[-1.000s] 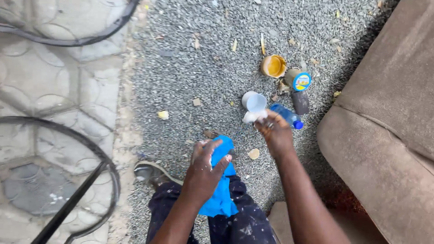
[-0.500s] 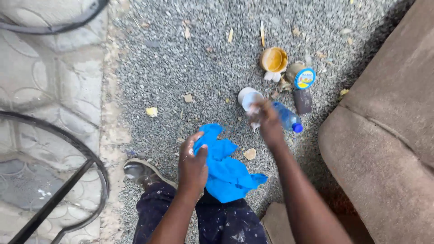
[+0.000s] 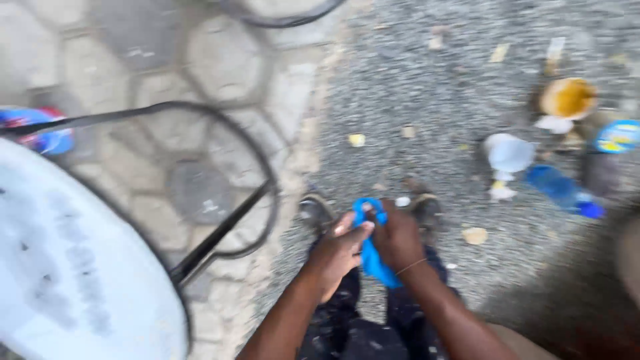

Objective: Mixing a yellow substance in a cup and then wiping a large circular tabletop with a cloth.

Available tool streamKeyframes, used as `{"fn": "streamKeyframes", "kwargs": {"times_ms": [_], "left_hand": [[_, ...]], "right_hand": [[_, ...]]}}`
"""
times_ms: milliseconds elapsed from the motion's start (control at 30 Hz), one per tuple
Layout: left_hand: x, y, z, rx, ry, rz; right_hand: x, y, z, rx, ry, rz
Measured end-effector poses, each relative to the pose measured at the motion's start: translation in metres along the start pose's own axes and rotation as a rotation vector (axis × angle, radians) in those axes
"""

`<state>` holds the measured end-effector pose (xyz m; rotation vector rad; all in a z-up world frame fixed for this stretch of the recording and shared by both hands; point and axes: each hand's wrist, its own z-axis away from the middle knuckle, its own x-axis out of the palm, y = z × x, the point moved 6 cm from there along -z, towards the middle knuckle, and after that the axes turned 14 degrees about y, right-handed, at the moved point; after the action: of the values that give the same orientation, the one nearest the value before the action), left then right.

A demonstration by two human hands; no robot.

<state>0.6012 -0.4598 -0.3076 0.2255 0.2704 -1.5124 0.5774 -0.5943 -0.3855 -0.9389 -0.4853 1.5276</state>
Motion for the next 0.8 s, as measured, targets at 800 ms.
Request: {"fn": "streamKeyframes", "kwargs": {"times_ms": [800], "left_hand": [[-0.16,0.291,0.035,0.952,0.249,-1.29]], "right_hand": [[0.291,-0.148,0.051,-0.325,-0.041,-0.305]]}}
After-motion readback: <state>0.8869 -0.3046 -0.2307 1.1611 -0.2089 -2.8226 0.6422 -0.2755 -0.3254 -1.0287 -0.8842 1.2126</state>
